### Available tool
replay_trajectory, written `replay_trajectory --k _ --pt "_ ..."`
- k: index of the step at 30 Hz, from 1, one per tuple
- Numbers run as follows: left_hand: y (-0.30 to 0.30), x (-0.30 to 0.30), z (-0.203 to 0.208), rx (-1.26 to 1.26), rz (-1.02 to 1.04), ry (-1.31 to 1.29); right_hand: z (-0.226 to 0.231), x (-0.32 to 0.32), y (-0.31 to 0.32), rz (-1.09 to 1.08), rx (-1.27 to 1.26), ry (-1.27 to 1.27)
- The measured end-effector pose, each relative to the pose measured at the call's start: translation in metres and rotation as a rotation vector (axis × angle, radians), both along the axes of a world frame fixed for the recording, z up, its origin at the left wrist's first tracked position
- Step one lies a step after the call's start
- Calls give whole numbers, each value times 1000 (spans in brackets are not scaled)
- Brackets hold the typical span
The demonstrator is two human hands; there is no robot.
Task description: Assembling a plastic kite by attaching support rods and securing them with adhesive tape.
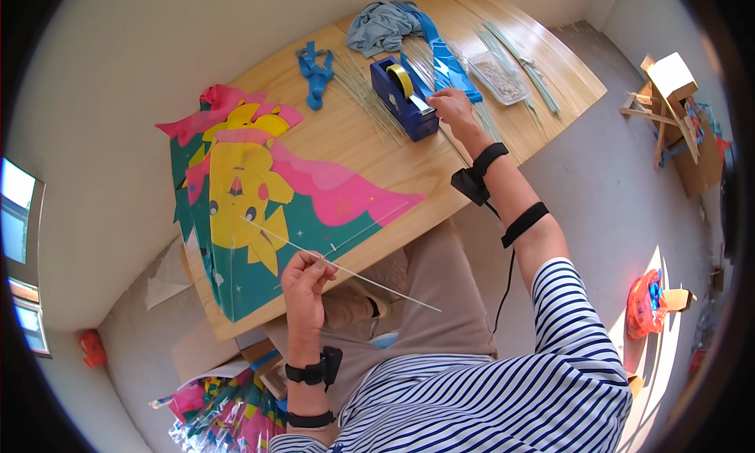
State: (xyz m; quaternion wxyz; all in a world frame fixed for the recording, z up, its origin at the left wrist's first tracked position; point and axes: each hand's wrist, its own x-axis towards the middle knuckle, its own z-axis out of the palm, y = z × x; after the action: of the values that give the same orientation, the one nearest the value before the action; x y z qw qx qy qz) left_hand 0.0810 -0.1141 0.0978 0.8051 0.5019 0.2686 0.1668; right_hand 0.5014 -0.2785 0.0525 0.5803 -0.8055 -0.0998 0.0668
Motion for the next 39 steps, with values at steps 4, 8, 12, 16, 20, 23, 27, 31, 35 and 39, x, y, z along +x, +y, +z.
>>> replay_trajectory --k 4,8,12,16,20,23,27,31,35,39 --pt "-2 -3 6 16 25 27 12 6 3 55 -27 117" --pt "-3 -8 5 23 40 33 26 -2 8 90 -26 147" --pt "-8 -2 7 26 9 25 18 10 1 85 2 244" --pt "-8 -5 9 48 14 8 36 -3 2 85 4 312" --pt "-19 7 18 56 -25 3 27 -27 -32 122 300 217" --pt "-28 20 24 56 -81 -25 39 -74 -77 111 372 216" --pt "-47 55 25 66 -215 -33 48 -160 -185 363 324 324" --pt "-77 121 1 61 -460 18 67 -281 -279 150 326 429" --pt "-111 174 -19 51 -579 58 56 -312 -295 40 338 449" --pt "-129 197 -26 74 -613 106 58 -314 -292 37 324 425"
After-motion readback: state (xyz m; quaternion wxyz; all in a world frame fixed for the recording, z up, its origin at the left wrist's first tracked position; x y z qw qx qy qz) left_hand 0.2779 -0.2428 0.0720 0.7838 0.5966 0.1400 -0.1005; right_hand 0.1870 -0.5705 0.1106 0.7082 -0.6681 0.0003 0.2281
